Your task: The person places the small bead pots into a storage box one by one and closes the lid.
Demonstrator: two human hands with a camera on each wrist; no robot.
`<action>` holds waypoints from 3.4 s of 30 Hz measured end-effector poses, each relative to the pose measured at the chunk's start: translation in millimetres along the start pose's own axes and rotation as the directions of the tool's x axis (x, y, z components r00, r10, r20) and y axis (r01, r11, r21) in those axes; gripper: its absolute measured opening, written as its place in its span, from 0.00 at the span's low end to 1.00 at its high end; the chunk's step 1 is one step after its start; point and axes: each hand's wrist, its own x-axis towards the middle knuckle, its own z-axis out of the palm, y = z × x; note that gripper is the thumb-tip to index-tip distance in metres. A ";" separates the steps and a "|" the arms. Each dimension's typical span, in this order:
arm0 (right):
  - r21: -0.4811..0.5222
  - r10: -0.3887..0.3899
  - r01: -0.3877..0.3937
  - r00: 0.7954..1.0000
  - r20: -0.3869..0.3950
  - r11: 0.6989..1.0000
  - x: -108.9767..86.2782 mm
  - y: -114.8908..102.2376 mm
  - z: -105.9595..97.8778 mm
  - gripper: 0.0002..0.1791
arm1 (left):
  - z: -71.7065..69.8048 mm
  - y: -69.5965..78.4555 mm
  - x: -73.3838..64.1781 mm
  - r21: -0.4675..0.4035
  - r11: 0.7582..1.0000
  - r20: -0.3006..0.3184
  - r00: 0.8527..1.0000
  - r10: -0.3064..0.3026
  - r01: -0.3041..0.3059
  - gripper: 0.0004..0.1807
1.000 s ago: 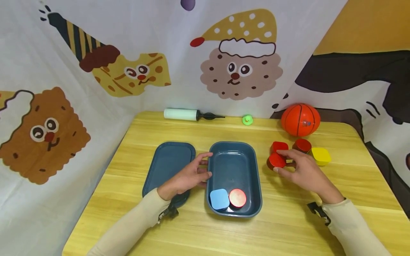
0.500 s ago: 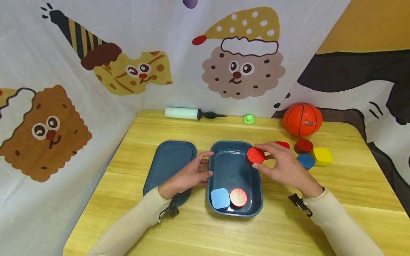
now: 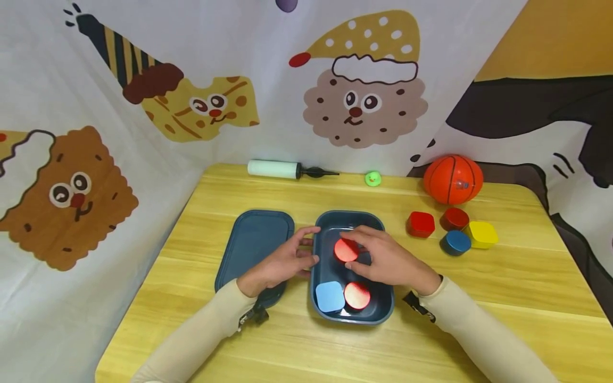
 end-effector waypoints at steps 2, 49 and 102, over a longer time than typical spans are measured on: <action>-0.002 -0.015 0.015 1.000 0.024 1.000 2.0 -2.7 5.5 0.35 | 0.3 0.4 0.5 0.001 1.000 0.001 1.000 0.001 -0.001 0.41; 0.124 -0.016 0.033 0.991 -0.130 0.992 -9.8 13.5 -11.7 0.24 | 1.2 -0.6 1.6 -0.004 1.000 0.001 1.000 -0.011 0.011 0.40; -0.006 0.381 -0.390 0.904 -0.193 0.921 -53.1 132.1 -53.1 0.36 | 0.3 1.2 -1.5 0.007 1.000 0.021 1.000 -0.006 0.006 0.40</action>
